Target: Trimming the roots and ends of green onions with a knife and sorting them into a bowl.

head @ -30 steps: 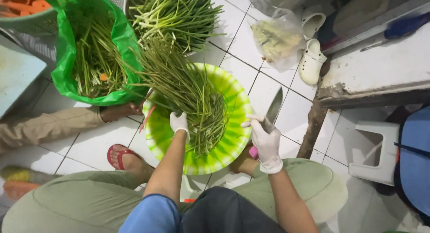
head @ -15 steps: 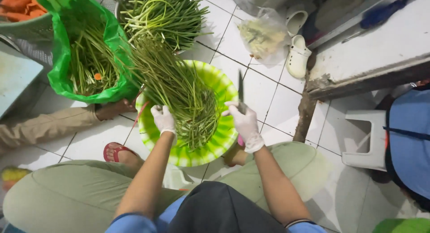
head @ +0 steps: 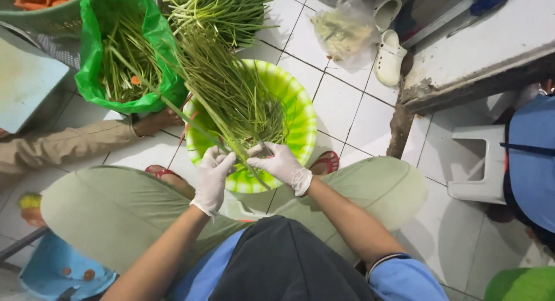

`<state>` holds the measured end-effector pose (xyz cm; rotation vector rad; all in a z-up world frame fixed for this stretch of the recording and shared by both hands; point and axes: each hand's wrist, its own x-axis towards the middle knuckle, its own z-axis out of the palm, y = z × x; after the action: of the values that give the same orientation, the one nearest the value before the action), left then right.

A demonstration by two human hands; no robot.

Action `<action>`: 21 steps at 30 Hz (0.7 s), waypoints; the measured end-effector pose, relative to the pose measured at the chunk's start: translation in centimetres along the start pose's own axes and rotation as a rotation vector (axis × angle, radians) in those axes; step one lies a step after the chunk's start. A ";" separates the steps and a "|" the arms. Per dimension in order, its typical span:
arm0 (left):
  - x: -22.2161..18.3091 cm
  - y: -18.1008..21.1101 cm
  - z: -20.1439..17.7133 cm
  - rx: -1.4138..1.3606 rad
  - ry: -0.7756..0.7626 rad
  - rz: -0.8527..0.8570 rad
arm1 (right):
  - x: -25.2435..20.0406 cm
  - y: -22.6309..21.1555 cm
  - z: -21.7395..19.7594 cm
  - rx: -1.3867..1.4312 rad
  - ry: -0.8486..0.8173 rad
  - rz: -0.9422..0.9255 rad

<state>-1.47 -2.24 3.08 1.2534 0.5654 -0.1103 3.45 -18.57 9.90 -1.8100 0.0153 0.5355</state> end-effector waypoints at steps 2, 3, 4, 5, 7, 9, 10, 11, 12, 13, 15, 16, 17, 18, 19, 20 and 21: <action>0.1 0.7 0.5 -0.016 -0.025 0.018 | 0.4 1.0 0.0 -0.017 0.007 -0.001; 0.3 1.0 0.8 -0.030 -0.052 0.039 | 0.7 1.4 -0.1 -0.031 0.015 -0.003; -0.1 2.4 1.5 -0.030 -0.057 0.040 | 1.0 2.0 0.0 -0.032 0.020 -0.004; -0.4 3.8 2.2 -0.053 -0.082 0.032 | 1.4 2.5 0.0 0.016 0.063 0.016; -0.4 5.8 3.3 -0.077 -0.118 0.031 | 2.4 3.9 0.0 0.062 0.115 0.028; 0.1 7.2 4.1 -0.125 -0.140 0.037 | 3.8 5.8 0.0 0.047 0.166 0.061; 0.7 7.3 4.4 -0.124 -0.149 0.043 | 3.8 5.7 -0.2 0.047 0.175 0.054; 1.3 7.4 4.7 -0.152 -0.146 0.045 | 3.9 5.7 -0.4 0.056 0.213 0.057; 1.9 7.4 4.9 -0.179 -0.144 0.046 | 4.0 5.6 -0.5 0.066 0.251 0.060; 2.0 8.0 5.2 -0.179 -0.152 0.051 | 4.1 5.4 -0.7 0.067 0.259 0.054; 2.2 9.2 5.9 -0.240 -0.105 0.060 | 4.2 4.9 -1.2 0.026 0.324 0.058; 2.5 10.0 5.9 -0.239 -0.114 0.064 | 4.3 4.9 -1.4 0.027 0.332 0.053; 2.6 10.6 5.9 -0.290 -0.087 0.089 | 4.2 5.1 -1.5 -0.019 0.362 0.103; 2.7 11.2 5.9 -0.341 -0.059 0.113 | 4.1 5.2 -1.7 -0.064 0.391 0.155; 3.6 10.7 5.7 -0.343 -0.059 0.113 | 4.6 6.5 -2.0 -0.067 0.391 0.155; 4.6 10.2 5.4 -0.356 -0.058 0.136 | 5.1 7.8 -2.3 -0.088 0.432 0.208; 5.5 9.7 5.0 -0.365 -0.054 0.160 | 5.7 9.1 -2.3 -0.106 0.469 0.260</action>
<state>8.66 -2.40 9.93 0.9325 0.4141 0.0909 6.79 -22.07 0.07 -2.0146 0.5579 0.2840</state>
